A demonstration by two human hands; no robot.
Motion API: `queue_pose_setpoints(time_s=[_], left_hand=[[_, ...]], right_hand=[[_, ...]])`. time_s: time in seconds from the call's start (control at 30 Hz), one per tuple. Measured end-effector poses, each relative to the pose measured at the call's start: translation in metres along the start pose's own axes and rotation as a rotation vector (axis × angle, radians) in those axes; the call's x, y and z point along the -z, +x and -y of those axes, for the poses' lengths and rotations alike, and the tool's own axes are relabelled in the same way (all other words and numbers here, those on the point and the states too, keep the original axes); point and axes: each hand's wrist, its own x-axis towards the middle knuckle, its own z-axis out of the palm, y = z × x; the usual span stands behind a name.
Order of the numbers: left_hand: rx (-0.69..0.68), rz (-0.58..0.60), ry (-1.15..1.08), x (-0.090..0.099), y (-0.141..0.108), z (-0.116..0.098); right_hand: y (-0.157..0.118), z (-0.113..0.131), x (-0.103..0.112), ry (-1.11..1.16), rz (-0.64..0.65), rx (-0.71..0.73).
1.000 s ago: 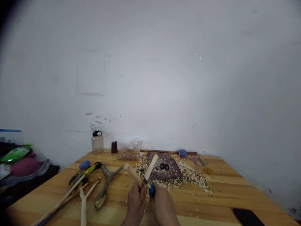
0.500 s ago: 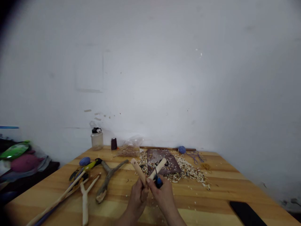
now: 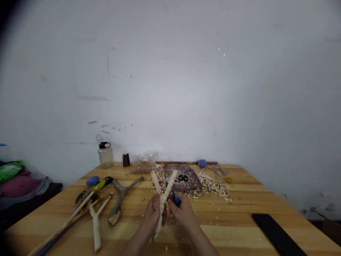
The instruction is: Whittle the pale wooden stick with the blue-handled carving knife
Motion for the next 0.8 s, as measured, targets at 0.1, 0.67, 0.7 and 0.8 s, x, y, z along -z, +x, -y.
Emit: queue_pose_setpoints(time_s=[0.1,0.67,0.7,0.8], left_hand=[[-0.023,-0.028,-0.005,0.001,0.0,-0.001],[0.005,0.12,-0.278,0.008,0.005,-0.006],[-0.013,0.133,-0.289,0.009,0.006,-0.006],[-0.033,0.167,-0.291,0.008,0.007,-0.007]], right_hand=[[-0.001,-0.001,-0.002,0.023,-0.064,0.034],[-0.003,-0.009,0.021,-0.649,-0.119,0.123],[-0.004,-0.007,0.022,-0.718,-0.11,0.128],[-0.007,-0.001,0.023,-0.877,-0.085,0.136]])
